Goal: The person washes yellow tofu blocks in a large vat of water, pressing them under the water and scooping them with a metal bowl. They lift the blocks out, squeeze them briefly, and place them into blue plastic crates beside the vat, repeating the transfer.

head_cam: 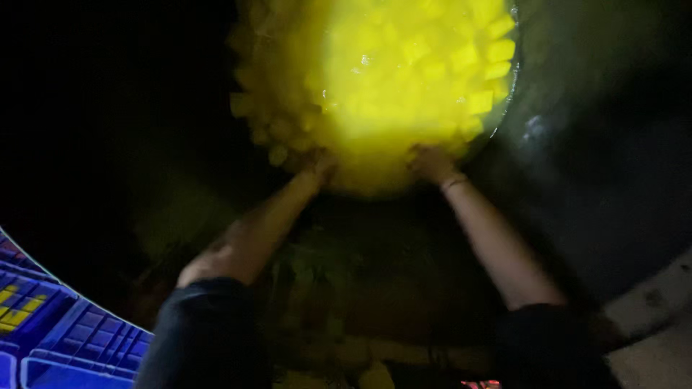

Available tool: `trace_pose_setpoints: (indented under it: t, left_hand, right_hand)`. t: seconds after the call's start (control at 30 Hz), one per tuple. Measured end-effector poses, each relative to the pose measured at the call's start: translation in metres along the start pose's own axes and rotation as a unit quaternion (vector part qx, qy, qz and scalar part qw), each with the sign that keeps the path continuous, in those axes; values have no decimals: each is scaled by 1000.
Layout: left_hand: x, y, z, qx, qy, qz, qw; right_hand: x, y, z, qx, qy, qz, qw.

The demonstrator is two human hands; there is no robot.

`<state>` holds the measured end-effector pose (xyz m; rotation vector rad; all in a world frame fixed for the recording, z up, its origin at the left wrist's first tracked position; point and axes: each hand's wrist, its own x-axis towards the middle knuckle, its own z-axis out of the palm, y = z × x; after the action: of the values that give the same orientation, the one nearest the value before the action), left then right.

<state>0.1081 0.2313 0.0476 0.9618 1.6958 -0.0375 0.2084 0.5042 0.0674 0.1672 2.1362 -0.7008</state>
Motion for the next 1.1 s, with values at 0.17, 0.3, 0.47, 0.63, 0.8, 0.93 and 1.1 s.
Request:
trace_pose_setpoints:
  t: [0.17,0.3,0.47,0.63,0.8,0.93,1.1]
  left_hand:
    - [14,-21,-49,-59,147,-22,987]
    - [45,-41,-121,-86,370,-67,923]
    - [77,-42,-145,-72,513,-185,835]
    - [83,-36,-146,-333,451,-207,801]
    - [69,-51,-152,-619,449,-90,638]
    - [65,-54,-155,-707,393,8,588]
    - [83,-45,-157,-640,410,0,650]
  right_hand:
    - [35,-25,-108,168,67,-24,983]
    - [87,-73,-182,51,203,-27,978]
    - [161,-136,-181,-55,317,-118,939]
    - [186,-155,-172,-45,350,-98,930]
    - [160,-113,-191,312,153,-95,933]
    - [123,-89,-189,430,113,-92,891]
    - [99,-79,-134,614,93,-37,783]
